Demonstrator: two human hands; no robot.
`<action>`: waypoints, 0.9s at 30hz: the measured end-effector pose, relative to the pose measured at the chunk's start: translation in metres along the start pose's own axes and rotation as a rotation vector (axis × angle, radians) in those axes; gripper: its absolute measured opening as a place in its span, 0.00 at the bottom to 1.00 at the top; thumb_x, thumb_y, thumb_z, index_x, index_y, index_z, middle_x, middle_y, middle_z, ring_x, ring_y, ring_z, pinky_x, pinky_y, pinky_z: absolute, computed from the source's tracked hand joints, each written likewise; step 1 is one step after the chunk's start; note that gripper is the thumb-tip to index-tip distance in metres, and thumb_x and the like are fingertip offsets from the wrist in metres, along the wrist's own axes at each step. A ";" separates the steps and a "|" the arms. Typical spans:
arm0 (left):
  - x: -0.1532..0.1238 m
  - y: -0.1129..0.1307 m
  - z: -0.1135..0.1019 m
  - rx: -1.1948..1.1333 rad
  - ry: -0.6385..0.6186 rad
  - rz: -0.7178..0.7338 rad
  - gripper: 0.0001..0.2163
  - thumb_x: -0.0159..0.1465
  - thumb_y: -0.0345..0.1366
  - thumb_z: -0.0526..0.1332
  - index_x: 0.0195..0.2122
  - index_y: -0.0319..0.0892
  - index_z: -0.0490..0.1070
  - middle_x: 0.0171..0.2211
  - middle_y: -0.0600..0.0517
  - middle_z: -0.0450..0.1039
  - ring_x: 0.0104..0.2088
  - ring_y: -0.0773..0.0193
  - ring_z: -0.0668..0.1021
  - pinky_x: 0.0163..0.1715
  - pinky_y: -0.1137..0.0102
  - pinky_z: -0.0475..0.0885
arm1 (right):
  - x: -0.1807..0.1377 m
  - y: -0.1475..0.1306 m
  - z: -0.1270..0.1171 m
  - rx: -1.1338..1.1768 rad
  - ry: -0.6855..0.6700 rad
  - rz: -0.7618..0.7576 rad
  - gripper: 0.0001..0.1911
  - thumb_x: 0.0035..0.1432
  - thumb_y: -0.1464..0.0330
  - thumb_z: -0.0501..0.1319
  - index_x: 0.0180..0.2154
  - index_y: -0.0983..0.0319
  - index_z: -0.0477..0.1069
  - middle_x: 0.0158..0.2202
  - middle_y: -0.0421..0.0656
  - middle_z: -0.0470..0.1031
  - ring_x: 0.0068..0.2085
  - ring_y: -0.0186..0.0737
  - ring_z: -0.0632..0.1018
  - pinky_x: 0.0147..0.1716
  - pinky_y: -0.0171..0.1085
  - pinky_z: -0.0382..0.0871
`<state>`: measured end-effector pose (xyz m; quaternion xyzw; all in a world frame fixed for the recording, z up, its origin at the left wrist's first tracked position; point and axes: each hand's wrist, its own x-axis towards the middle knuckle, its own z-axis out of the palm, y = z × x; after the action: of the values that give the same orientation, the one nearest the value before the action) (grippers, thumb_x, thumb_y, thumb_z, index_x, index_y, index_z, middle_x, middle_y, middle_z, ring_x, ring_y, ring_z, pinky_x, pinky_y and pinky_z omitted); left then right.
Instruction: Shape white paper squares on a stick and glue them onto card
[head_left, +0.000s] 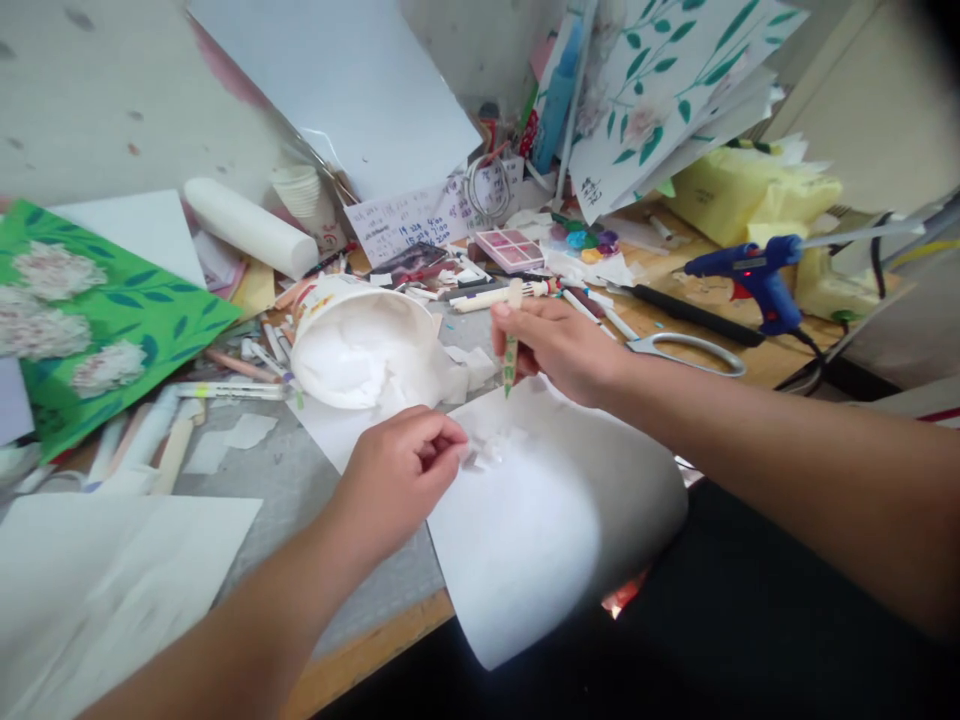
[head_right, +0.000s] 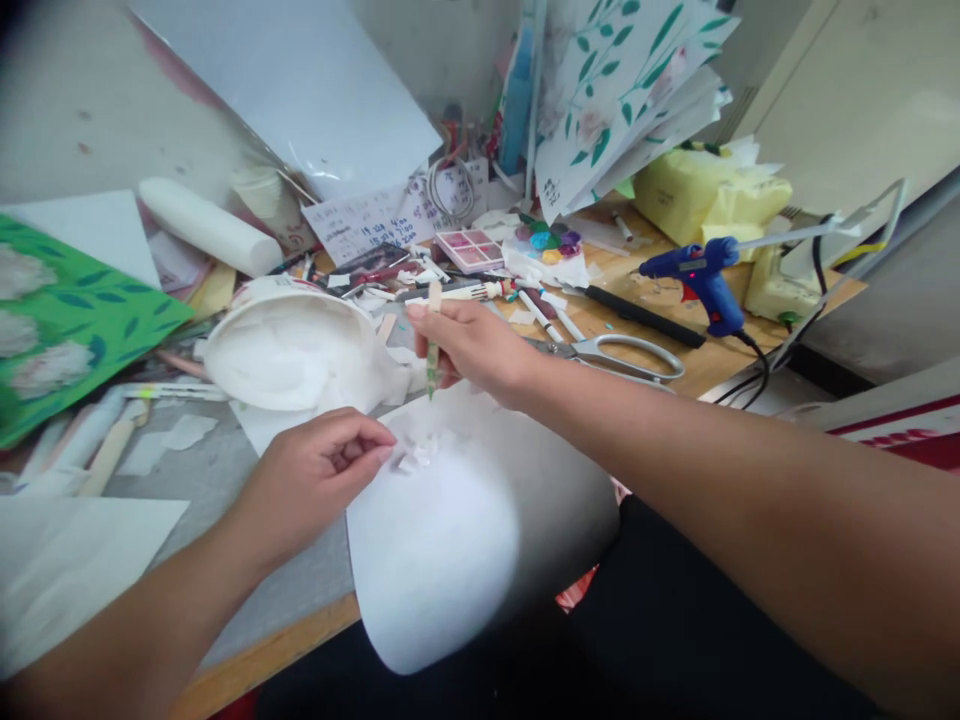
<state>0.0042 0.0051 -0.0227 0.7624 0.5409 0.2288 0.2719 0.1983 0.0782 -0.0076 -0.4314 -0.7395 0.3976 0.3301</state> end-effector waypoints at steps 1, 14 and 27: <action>-0.001 0.000 0.000 -0.036 0.013 -0.023 0.04 0.60 0.31 0.57 0.30 0.43 0.71 0.24 0.56 0.71 0.23 0.69 0.73 0.23 0.74 0.67 | 0.000 0.002 -0.004 -0.016 0.016 -0.031 0.21 0.68 0.60 0.42 0.26 0.61 0.59 0.20 0.36 0.59 0.21 0.31 0.65 0.24 0.31 0.62; -0.007 -0.002 0.002 -0.056 -0.074 -0.049 0.06 0.58 0.29 0.53 0.25 0.43 0.63 0.19 0.59 0.61 0.21 0.70 0.66 0.22 0.75 0.60 | 0.010 0.008 0.012 -0.496 -0.293 -0.315 0.18 0.47 0.82 0.56 0.37 0.62 0.75 0.36 0.43 0.70 0.34 0.38 0.71 0.33 0.33 0.59; -0.005 -0.004 -0.001 -0.054 -0.101 -0.072 0.05 0.59 0.29 0.53 0.29 0.44 0.66 0.22 0.57 0.69 0.24 0.67 0.71 0.26 0.71 0.63 | 0.019 0.003 0.000 -0.139 -0.176 0.009 0.03 0.49 0.70 0.58 0.27 0.63 0.67 0.22 0.35 0.62 0.24 0.31 0.63 0.24 0.31 0.55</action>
<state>-0.0010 0.0015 -0.0254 0.7453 0.5471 0.1947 0.3275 0.1918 0.0965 -0.0073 -0.4202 -0.7893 0.3832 0.2313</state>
